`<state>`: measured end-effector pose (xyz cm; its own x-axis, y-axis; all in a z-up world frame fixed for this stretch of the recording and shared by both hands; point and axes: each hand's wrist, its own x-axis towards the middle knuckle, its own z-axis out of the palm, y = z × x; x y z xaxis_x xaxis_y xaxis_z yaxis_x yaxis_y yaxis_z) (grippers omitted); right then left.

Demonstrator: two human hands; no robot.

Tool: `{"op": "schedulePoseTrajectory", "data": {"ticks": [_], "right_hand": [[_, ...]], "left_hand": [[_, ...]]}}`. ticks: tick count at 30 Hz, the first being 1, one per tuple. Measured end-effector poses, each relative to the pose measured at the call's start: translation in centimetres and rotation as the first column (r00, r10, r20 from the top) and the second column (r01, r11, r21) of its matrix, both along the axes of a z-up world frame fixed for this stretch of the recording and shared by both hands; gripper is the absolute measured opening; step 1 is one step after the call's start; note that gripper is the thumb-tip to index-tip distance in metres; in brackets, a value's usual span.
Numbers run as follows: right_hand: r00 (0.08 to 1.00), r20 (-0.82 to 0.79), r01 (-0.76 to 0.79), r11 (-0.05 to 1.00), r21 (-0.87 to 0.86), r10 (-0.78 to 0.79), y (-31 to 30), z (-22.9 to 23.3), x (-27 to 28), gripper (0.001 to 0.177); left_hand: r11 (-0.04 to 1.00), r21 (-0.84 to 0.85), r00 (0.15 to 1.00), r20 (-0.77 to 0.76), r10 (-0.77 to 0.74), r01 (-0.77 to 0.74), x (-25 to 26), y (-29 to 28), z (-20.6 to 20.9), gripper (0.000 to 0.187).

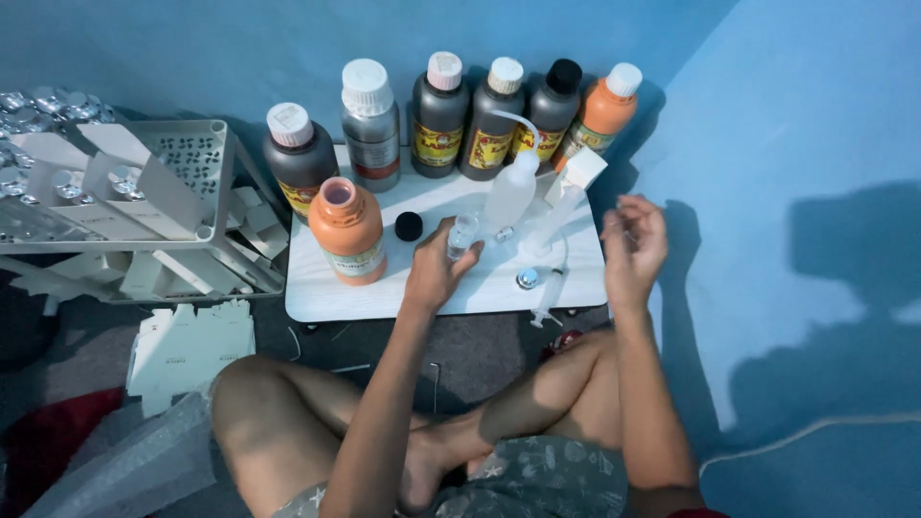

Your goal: Using a syringe to extract perfume liquid from a large bottle and transfer it into smaller containers.

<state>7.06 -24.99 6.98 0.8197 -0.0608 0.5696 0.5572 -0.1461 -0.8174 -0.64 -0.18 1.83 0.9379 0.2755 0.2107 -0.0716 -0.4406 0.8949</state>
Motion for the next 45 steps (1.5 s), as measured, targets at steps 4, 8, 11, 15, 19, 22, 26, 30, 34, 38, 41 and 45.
{"op": "schedulePoseTrajectory", "data": {"ticks": [4, 8, 11, 15, 19, 22, 26, 30, 34, 38, 41, 45], "right_hand": [[0.998, -0.038, -0.056, 0.982, -0.182, 0.050, 4.7, 3.3, -5.5, 0.027], [0.995, -0.099, -0.073, 0.847, -0.527, 0.024, 8.7, 3.3, -6.6, 0.060], [0.996, -0.092, -0.048, 0.805, -0.591, -0.009, 10.3, -0.8, -3.5, 0.091], [0.994, -0.106, -0.050, 0.846, -0.531, -0.007, 12.4, -1.2, -1.9, 0.098], [0.992, -0.114, -0.005, 0.882, -0.471, -0.055, 12.7, -4.0, 0.1, 0.107], [0.975, -0.193, 0.021, 0.910, -0.413, -0.110, 12.6, -7.0, 2.4, 0.116], [0.926, -0.312, 0.107, 0.941, -0.322, -0.212, 12.9, -10.6, 5.7, 0.107], [0.918, -0.305, 0.162, 0.942, -0.294, -0.253, 13.6, -9.4, 5.6, 0.089], [0.935, -0.286, 0.155, 0.968, -0.200, -0.209, 15.1, -5.3, 3.2, 0.080], [0.979, -0.065, 0.186, 0.979, -0.080, -0.192, 14.8, -0.6, 2.2, 0.077], [0.986, 0.053, 0.158, 0.987, -0.025, -0.157, 12.0, 3.4, 0.5, 0.079], [0.985, 0.131, 0.114, 0.993, -0.030, -0.109, 6.6, 5.6, -2.1, 0.077]], "left_hand": [[0.999, -0.033, 0.999, -0.052, -0.015, 0.013, -0.1, -0.1, 0.3, 0.044], [1.000, -0.001, 0.999, -0.042, -0.026, 0.026, -0.3, 0.1, 0.1, 0.045], [0.999, -0.014, 0.998, -0.051, -0.034, 0.034, -0.4, 0.1, 0.3, 0.042], [0.999, -0.005, 0.998, -0.057, -0.035, 0.034, -0.6, -0.2, 1.7, 0.043], [1.000, -0.002, 0.997, -0.065, -0.029, 0.029, -0.5, -0.1, 1.4, 0.045], [0.999, -0.029, 0.997, -0.077, -0.026, 0.024, -0.6, -0.2, 1.0, 0.044], [1.000, -0.016, 0.997, -0.080, -0.018, 0.017, -0.2, -0.1, 0.7, 0.047], [1.000, -0.018, 0.997, -0.077, -0.007, 0.006, -0.3, -0.2, 1.1, 0.047], [0.999, -0.033, 0.995, -0.099, -0.002, -0.001, 0.1, -0.1, 0.1, 0.046], [0.998, -0.058, 0.996, -0.094, 0.005, -0.010, -0.1, -0.3, 0.2, 0.045], [0.998, -0.057, 0.997, -0.077, 0.006, -0.010, 0.3, -0.2, -0.9, 0.047], [0.999, -0.048, 0.999, -0.046, 0.019, -0.021, 0.4, 0.1, -0.9, 0.060]]}}
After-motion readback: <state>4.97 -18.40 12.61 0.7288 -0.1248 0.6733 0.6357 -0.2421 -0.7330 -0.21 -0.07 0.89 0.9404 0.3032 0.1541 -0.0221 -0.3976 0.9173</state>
